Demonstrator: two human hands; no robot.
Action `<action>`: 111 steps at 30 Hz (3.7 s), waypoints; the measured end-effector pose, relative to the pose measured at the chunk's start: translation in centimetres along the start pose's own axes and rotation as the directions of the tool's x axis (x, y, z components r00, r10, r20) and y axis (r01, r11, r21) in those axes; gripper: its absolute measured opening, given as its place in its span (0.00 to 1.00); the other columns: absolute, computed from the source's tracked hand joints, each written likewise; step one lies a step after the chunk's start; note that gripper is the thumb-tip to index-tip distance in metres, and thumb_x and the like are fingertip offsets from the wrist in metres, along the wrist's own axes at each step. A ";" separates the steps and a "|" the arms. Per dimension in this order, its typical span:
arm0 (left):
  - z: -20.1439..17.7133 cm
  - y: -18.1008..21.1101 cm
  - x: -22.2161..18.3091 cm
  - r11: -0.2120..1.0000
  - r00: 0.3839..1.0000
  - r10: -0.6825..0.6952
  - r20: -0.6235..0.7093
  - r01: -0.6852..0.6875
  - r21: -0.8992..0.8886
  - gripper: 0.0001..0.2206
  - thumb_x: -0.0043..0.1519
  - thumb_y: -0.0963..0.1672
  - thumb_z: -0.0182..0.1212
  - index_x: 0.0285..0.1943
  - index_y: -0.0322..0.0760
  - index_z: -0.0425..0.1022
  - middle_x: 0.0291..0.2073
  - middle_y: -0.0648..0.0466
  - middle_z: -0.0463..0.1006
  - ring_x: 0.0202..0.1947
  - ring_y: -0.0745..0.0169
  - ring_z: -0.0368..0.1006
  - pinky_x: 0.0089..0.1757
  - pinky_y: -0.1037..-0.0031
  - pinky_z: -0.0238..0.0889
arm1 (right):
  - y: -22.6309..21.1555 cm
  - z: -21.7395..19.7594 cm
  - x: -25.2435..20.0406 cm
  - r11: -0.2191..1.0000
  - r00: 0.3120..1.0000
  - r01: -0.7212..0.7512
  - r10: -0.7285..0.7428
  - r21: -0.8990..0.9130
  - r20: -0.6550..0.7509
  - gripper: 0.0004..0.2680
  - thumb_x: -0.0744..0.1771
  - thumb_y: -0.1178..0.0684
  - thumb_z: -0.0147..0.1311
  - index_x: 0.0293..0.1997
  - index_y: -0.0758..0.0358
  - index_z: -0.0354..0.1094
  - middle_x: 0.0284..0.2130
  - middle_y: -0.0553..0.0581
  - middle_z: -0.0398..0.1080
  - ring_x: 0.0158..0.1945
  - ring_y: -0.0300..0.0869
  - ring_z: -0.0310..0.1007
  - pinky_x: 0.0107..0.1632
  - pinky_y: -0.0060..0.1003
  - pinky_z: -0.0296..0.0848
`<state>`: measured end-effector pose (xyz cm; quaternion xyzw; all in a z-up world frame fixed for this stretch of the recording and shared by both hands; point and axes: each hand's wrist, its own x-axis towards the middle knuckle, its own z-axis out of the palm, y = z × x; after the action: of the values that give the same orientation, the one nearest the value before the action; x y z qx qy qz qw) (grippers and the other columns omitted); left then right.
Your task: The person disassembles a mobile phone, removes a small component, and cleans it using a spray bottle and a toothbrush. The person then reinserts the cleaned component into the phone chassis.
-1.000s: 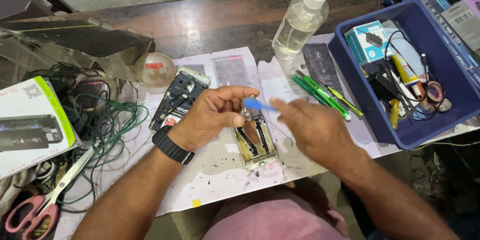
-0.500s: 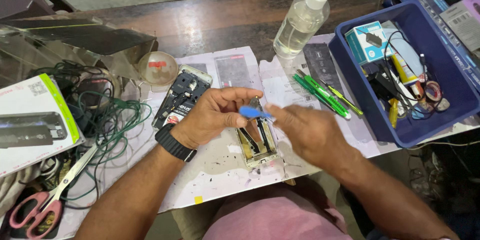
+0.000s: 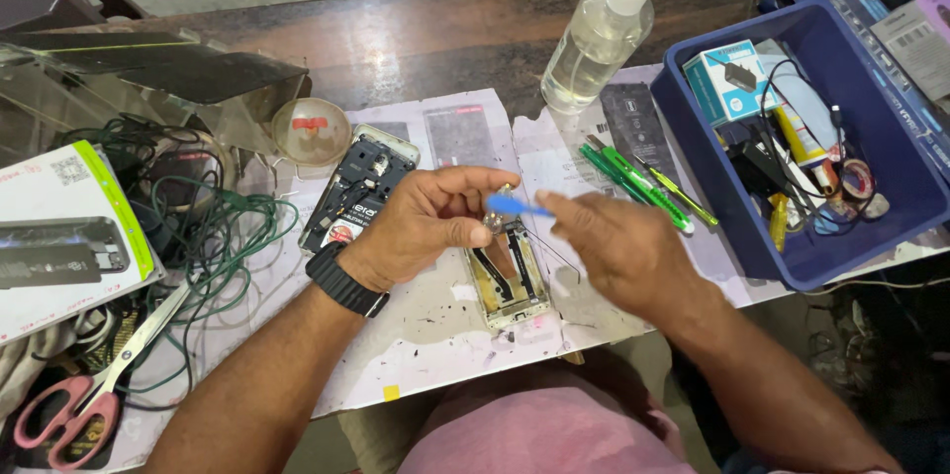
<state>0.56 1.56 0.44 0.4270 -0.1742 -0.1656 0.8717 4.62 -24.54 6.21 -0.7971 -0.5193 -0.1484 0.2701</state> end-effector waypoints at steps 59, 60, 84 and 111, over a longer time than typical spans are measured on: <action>-0.8 2.0 -0.6 0.983 0.987 0.160 -0.031 -0.156 0.100 0.28 0.58 0.43 0.74 0.66 0.25 0.71 0.51 0.49 0.80 0.49 0.64 0.76 0.52 0.72 0.70 | -2.5 -3.2 3.1 0.964 0.999 -0.001 -0.010 0.267 0.039 0.32 0.59 0.53 0.69 0.67 0.57 0.52 0.46 0.62 0.73 0.45 0.52 0.78 0.46 0.45 0.77; -0.8 1.9 -0.5 0.983 0.987 0.160 -0.015 -0.158 0.098 0.28 0.58 0.43 0.74 0.67 0.25 0.71 0.51 0.49 0.80 0.49 0.64 0.77 0.52 0.71 0.70 | -3.0 -3.2 3.4 0.982 0.999 0.035 -0.040 0.187 0.020 0.31 0.58 0.52 0.70 0.66 0.58 0.53 0.47 0.63 0.73 0.44 0.53 0.77 0.44 0.45 0.76; -0.8 1.4 -0.5 0.988 0.990 0.138 -0.020 -0.137 0.065 0.27 0.60 0.42 0.73 0.67 0.26 0.71 0.50 0.48 0.80 0.46 0.61 0.77 0.51 0.70 0.71 | -3.2 -2.6 4.4 0.998 1.000 0.003 -0.001 0.066 -0.031 0.27 0.60 0.53 0.70 0.61 0.62 0.54 0.39 0.64 0.73 0.38 0.56 0.77 0.39 0.46 0.75; -0.7 1.6 -0.8 0.986 0.991 0.128 0.044 -0.122 -0.111 0.28 0.62 0.43 0.72 0.69 0.24 0.68 0.49 0.48 0.79 0.44 0.59 0.76 0.50 0.70 0.69 | -0.8 -2.4 2.4 0.234 0.938 -0.339 0.013 0.911 0.346 0.34 0.62 0.55 0.67 0.75 0.55 0.47 0.51 0.67 0.72 0.53 0.52 0.75 0.56 0.45 0.75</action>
<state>0.34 3.35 1.23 0.3631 -0.2134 -0.1306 0.8975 4.96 -23.87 9.60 -0.5317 -0.4379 0.3386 0.6410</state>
